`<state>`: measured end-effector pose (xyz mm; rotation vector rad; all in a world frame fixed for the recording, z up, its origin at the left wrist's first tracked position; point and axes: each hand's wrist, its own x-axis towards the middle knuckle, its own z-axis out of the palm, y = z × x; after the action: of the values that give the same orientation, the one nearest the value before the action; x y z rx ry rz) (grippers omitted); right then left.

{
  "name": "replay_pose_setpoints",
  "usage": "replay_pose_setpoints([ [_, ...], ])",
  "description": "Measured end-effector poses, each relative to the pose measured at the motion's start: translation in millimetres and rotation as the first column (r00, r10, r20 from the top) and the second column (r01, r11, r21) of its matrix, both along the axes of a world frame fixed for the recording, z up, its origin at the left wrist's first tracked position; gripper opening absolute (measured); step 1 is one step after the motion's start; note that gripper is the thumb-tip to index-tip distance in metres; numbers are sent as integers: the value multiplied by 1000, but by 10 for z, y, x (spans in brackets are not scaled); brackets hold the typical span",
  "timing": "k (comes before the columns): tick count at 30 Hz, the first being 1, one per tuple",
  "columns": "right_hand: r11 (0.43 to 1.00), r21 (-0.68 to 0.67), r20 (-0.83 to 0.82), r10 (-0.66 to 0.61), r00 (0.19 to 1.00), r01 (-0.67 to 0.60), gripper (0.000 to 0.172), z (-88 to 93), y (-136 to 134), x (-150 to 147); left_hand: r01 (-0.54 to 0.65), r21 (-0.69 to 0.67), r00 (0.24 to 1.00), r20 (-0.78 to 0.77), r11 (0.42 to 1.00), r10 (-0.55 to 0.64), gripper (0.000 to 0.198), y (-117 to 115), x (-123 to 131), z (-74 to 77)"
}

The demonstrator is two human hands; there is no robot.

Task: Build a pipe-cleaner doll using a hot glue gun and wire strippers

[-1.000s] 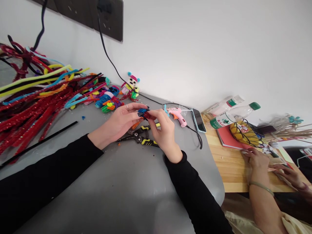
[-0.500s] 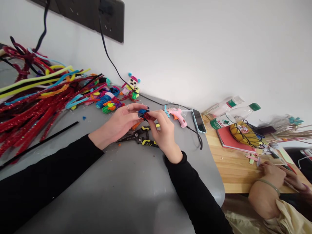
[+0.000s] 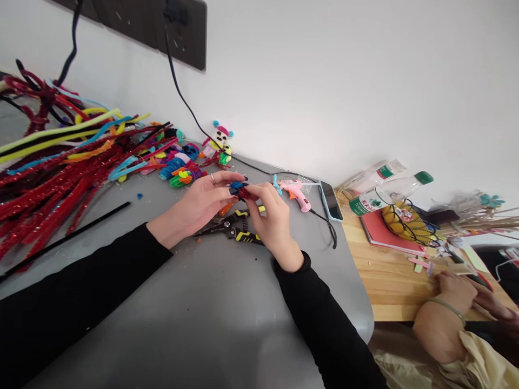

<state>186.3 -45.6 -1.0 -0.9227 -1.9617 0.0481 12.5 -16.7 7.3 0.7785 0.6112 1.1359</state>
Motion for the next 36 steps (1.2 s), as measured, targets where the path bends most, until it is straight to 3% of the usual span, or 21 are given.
replay_pose_setpoints([
  [36, 1000, -2, 11, -1, 1000, 1, 19, 22, -10, 0, 8, 8, 1000, -2, 1000, -8, 24, -12, 2, 12],
])
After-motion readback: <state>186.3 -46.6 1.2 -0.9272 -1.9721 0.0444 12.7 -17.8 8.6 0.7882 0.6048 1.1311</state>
